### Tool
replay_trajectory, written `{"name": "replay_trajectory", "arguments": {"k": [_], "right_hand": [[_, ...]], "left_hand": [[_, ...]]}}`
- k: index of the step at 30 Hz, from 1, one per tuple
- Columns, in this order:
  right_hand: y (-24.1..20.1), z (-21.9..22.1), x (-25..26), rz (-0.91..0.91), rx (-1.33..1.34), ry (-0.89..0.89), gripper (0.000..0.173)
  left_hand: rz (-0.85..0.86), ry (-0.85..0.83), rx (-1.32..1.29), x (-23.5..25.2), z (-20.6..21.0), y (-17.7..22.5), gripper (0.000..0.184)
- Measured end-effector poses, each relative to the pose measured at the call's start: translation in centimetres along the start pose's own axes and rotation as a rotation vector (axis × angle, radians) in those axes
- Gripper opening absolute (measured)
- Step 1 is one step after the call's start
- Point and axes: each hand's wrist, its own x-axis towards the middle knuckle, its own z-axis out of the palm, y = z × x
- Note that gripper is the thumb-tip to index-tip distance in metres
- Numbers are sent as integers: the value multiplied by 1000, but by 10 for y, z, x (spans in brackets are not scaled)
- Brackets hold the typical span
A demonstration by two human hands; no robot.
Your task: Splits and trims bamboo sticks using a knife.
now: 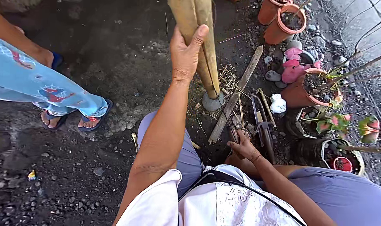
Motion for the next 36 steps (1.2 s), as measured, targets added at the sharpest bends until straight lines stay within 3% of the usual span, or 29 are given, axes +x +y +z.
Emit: {"name": "replay_trajectory", "arguments": {"k": [6,10,14,19,23,27,29,31,34,36], "right_hand": [[-20,29,-2,107,79,80,41],[-55,59,-5,194,57,114,44],[-80,89,-4,193,284,59,45],[-69,64,-21,96,666,-129,43],[-46,53,-28,42,923,-247,36],[-41,60,-29,-157,1398,-553,22],[-39,51,-25,-130,1313,-521,21],[-37,32,-20,16,900,-288,24],[-34,15,-4,176,128,17,44],[-45,17,-1,169,-70,109,47]], "left_hand": [[-3,87,-18,6,-4,-3,34],[13,217,42,3,7,-3,32],[-17,298,93,-7,18,4,22],[6,142,-4,-9,7,0,12],[39,-72,-49,-11,13,-5,16],[10,-15,-31,-3,5,-6,15],[-14,5,-34,-1,-6,-6,12],[-23,-20,-50,-3,-12,-4,13],[-8,-91,-88,-11,-11,0,27],[-10,-102,-72,-11,-9,0,20]]}}
